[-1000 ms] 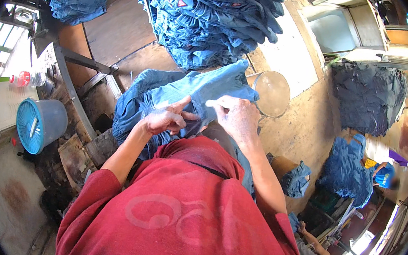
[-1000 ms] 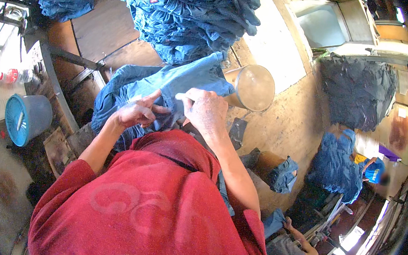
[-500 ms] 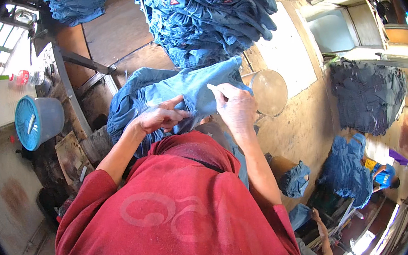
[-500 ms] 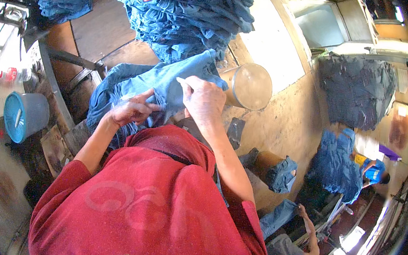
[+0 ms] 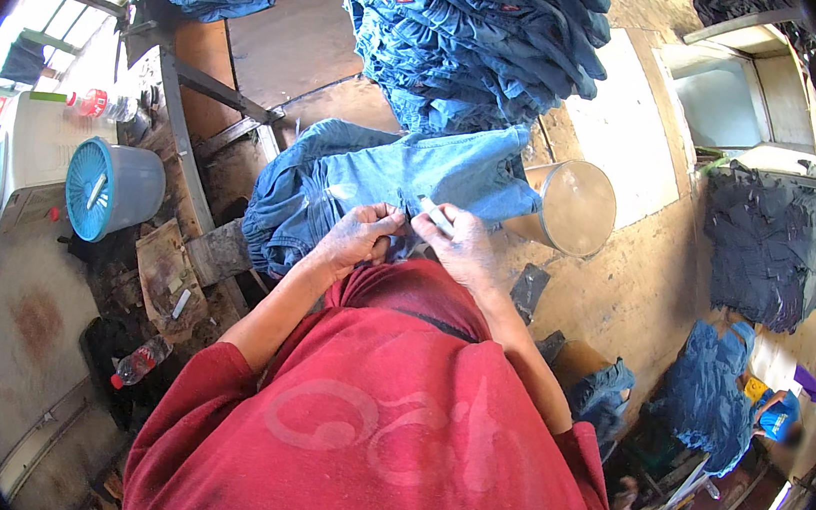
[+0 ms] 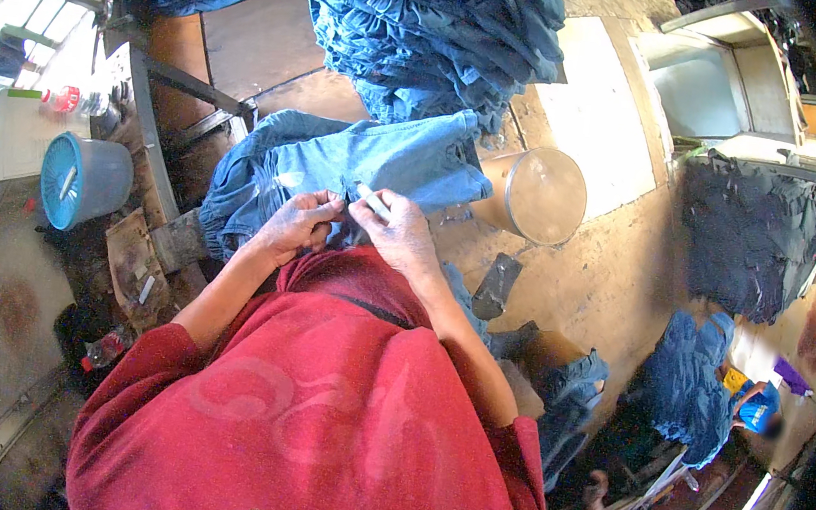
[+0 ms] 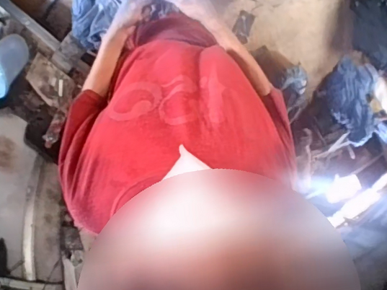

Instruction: The person uses a small handheld tool to scrape and remove loose threads from the seams and edges of denim jeans. They repeatedly pick up jeans from a pile, work on specific areas, and place them back down, continuing the process throughout the clip.

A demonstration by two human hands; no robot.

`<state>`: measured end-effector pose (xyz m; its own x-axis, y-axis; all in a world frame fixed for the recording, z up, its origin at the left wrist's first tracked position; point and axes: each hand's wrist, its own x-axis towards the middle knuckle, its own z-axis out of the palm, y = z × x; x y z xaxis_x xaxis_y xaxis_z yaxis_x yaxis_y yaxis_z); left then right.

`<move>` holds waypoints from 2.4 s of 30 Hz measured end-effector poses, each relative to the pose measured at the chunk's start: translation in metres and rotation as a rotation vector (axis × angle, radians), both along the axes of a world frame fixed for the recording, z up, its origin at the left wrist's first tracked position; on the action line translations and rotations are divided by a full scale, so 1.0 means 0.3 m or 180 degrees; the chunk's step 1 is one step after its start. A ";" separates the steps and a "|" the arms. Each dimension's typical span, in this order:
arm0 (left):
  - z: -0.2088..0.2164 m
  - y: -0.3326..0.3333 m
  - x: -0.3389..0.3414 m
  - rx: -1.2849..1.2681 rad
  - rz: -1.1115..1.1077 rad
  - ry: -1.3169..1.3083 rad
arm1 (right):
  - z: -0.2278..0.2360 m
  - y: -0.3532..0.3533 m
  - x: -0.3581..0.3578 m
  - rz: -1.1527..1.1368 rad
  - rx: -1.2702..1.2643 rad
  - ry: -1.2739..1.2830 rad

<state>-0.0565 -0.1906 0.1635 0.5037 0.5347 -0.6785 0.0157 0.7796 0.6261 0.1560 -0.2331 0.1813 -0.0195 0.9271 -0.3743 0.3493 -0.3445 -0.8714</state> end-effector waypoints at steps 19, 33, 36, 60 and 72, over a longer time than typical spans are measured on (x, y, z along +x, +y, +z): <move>0.008 -0.024 0.028 0.0369 0.0149 0.0290 | -0.066 0.031 0.011 0.0287 0.0174 0.0233; -0.016 0.029 -0.233 0.3025 0.0859 0.3142 | -0.135 0.022 0.298 -0.1244 0.0042 0.0262; -0.069 0.052 -0.454 0.2790 0.0181 0.5796 | -0.224 0.027 0.473 -0.1588 0.0449 -0.0609; -0.084 -0.035 -0.394 0.1520 0.2306 0.1524 | -0.517 0.082 0.731 -0.1326 0.0786 -0.0864; -0.254 -0.386 -0.237 -0.1373 0.1849 -0.0493 | -0.684 -0.092 0.880 -0.1796 0.0035 -0.1268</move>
<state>-0.1277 -0.3064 0.0871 0.3275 0.4462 -0.8328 -0.5381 0.8126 0.2237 0.4202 -0.2606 -0.0239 0.6041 0.7588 -0.2433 0.4134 -0.5595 -0.7184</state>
